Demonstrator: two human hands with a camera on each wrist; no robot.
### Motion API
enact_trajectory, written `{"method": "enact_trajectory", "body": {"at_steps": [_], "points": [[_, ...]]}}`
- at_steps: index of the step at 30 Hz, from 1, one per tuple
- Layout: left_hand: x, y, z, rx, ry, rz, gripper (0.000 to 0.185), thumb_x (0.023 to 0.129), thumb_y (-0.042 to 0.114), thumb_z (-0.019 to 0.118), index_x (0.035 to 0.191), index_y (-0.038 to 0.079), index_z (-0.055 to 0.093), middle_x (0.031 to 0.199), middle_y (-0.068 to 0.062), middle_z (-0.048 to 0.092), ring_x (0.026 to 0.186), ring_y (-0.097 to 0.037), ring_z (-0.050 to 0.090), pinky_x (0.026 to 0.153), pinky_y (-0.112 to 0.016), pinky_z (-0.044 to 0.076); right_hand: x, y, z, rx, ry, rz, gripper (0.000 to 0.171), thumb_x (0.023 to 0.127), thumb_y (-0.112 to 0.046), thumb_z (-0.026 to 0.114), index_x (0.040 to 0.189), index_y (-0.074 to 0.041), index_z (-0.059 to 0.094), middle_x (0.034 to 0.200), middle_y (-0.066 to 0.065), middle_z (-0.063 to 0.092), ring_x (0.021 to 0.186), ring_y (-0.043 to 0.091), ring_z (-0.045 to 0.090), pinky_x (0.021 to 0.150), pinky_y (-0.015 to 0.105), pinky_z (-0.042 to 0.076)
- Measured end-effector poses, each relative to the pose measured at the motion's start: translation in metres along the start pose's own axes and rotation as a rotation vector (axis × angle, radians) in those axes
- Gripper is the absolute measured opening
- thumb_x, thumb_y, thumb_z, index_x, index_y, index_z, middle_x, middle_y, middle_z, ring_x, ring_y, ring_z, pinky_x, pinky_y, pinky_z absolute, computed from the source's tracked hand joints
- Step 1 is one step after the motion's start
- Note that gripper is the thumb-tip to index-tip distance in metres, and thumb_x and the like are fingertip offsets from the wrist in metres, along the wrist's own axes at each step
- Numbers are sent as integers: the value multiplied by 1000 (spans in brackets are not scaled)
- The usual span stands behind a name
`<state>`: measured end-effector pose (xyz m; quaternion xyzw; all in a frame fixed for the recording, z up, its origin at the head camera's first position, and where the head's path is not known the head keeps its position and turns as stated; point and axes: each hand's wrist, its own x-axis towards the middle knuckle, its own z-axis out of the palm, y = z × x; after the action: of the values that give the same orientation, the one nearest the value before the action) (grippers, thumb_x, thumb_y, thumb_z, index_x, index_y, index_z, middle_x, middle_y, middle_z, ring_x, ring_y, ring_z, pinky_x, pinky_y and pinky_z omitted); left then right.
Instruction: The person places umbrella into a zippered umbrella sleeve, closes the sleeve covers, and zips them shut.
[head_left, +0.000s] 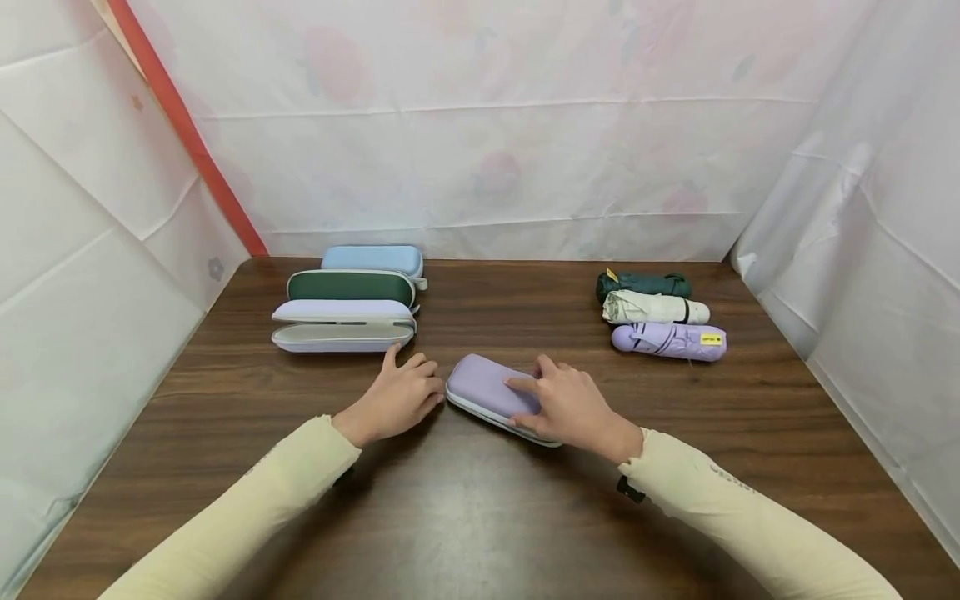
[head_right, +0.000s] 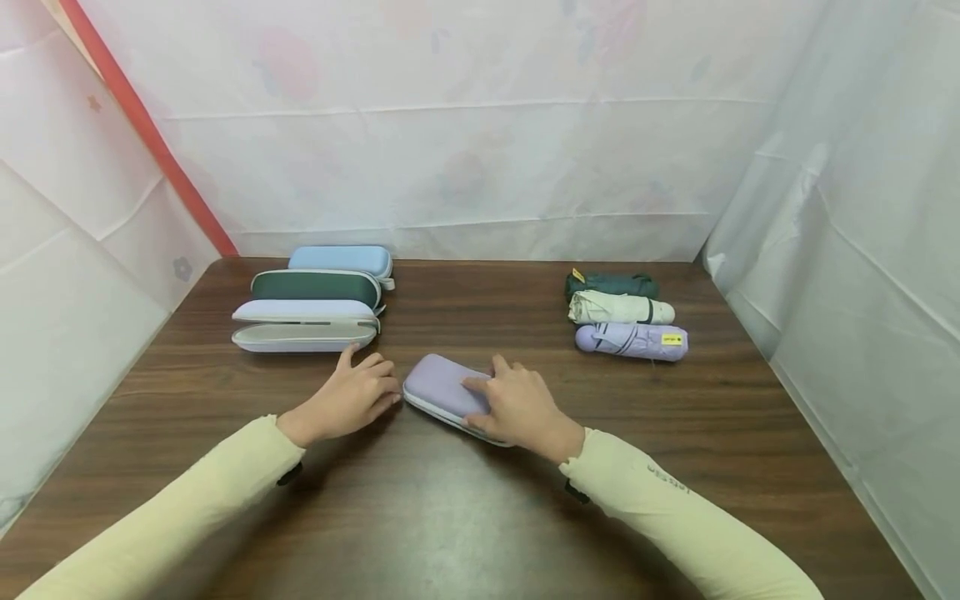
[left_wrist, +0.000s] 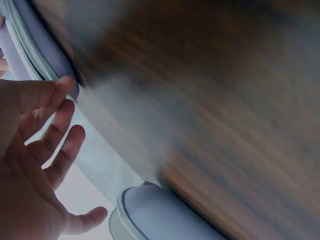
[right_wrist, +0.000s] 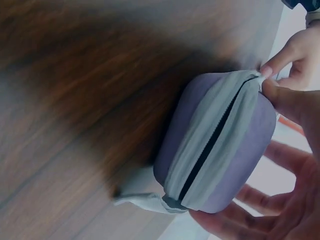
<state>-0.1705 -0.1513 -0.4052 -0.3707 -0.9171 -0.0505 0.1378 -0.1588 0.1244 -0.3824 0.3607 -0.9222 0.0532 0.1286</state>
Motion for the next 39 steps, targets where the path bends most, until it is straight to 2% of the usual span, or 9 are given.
{"method": "enact_trajectory", "body": {"at_steps": [5,10,13,15,18,22,26,34,39], "points": [[4,6,4,-22,20,-56,6,87,13,70,80,13,68,81,0,53,88,-23,52,92,-67,29,-1,-12,1,-29,13,19,57,74,-58,72,114,-17,71,79,8,53,48,13,45,41,29,41],[10,6,8,-7,21,-87,6,86,11,68,81,11,67,84,-2,54,90,-24,54,91,-66,29,1,-9,-8,29,-93,-75,43,91,-43,62,118,-10,65,84,7,52,57,14,50,46,31,44],[13,5,8,-15,26,-92,6,86,9,68,80,11,67,84,-2,55,89,-25,54,91,-67,29,9,6,-19,62,-169,-226,32,91,-12,63,123,-11,62,97,7,55,76,17,56,60,32,49],[15,4,8,-25,35,-85,7,85,8,69,79,11,67,84,-2,54,88,-25,54,90,-67,29,15,17,-23,37,-195,-343,45,86,2,63,127,-15,60,112,7,57,95,21,58,72,35,51],[17,3,7,-28,41,-77,7,84,7,69,79,10,67,82,-2,53,86,-25,53,88,-67,30,26,26,-26,-4,-222,-498,64,80,14,61,133,-22,56,134,7,52,122,26,49,93,40,46],[21,3,6,-35,5,-84,5,85,7,68,80,8,67,82,-3,53,86,-26,52,89,-68,30,35,25,-28,-59,-293,-610,61,87,11,56,134,-26,56,143,4,46,132,28,41,105,40,34],[27,3,7,-43,-59,-102,4,88,9,66,87,7,69,87,-5,56,91,-27,53,92,-69,28,40,19,-31,-116,-360,-647,54,90,6,56,133,-26,58,144,4,45,134,27,39,108,39,30],[40,2,11,4,-118,-126,8,91,14,64,93,11,70,94,-5,57,98,-27,54,95,-66,28,49,13,-39,-176,-452,-637,75,69,-4,84,134,-26,55,143,3,46,132,20,40,104,40,35],[43,3,11,8,-109,-116,7,90,15,65,94,11,70,95,-5,58,99,-27,54,95,-67,28,50,14,-38,-183,-466,-620,77,69,-10,86,136,-26,53,143,2,46,129,20,44,104,39,35]]}}
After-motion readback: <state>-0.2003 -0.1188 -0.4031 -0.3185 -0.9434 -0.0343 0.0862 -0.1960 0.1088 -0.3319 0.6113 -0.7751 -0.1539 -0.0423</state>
